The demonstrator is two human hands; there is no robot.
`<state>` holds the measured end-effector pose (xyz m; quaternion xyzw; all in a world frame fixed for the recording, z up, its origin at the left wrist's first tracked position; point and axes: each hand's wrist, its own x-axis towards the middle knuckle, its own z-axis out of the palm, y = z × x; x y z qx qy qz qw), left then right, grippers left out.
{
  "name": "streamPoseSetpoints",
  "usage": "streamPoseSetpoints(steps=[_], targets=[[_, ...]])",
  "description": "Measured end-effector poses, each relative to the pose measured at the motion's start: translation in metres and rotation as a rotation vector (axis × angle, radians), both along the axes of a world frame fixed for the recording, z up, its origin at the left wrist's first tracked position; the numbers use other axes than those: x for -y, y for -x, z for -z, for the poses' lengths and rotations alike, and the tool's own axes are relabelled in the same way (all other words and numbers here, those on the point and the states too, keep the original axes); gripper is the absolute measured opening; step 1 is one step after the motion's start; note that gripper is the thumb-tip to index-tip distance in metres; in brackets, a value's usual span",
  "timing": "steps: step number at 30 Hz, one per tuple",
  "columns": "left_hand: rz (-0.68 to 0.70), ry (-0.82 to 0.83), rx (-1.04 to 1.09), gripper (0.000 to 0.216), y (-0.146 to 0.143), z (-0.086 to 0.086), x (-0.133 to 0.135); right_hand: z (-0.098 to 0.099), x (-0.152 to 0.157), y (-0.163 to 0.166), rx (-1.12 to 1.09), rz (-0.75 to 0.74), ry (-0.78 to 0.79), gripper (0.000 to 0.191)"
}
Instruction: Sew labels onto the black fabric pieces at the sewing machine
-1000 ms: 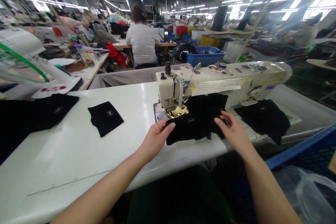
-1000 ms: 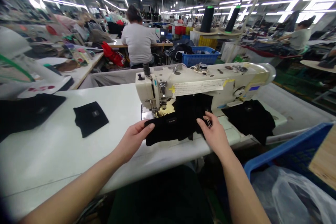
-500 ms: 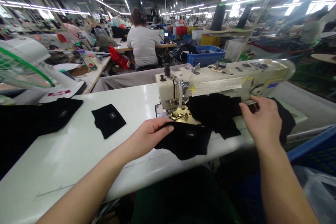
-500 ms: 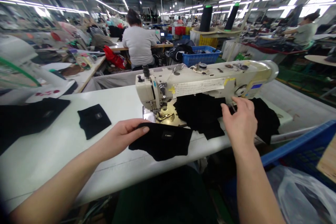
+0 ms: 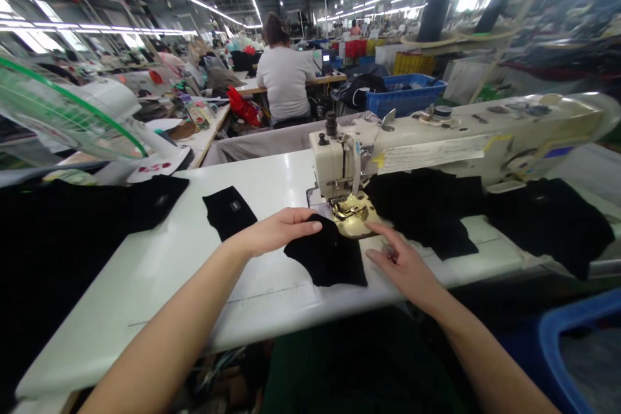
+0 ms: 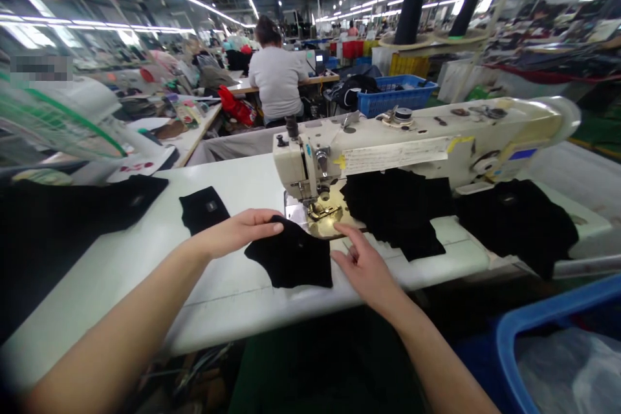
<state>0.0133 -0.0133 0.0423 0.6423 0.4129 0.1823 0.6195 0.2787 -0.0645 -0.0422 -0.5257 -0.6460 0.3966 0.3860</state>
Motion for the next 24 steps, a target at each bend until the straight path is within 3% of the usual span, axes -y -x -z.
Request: streamPoseSetpoints(steps=[4,7,10,13,16,18,21,24], targets=[[-0.007,-0.046,-0.075,0.037,0.006,-0.001,0.001,0.002,-0.009,0.010,-0.076,-0.211,0.123,0.036],[-0.092,-0.115,-0.141,0.042,0.012,-0.005,0.001,0.002,-0.012,0.016,-0.050,-0.204,0.129,0.024],[-0.072,-0.122,-0.172,0.042,0.016,-0.011,0.003,-0.002,-0.010,0.022,-0.096,-0.137,0.046,0.039],[0.047,-0.084,-0.143,0.039,0.018,-0.018,0.004,-0.010,-0.008,0.027,-0.178,-0.250,0.057,0.052],[0.068,-0.076,-0.114,0.036,0.021,-0.023,0.003,-0.013,-0.005,0.031,-0.173,-0.374,0.147,0.024],[0.005,-0.081,-0.110,0.036,0.025,-0.026,0.001,-0.013,-0.003,0.033,-0.175,-0.357,0.122,0.011],[-0.052,-0.086,-0.142,0.036,0.029,-0.030,0.000,-0.014,0.000,0.036,-0.258,-0.280,0.045,0.033],[0.026,-0.077,-0.177,0.035,0.024,-0.037,0.002,-0.022,0.000,0.043,-0.319,-0.307,0.038,0.061]])
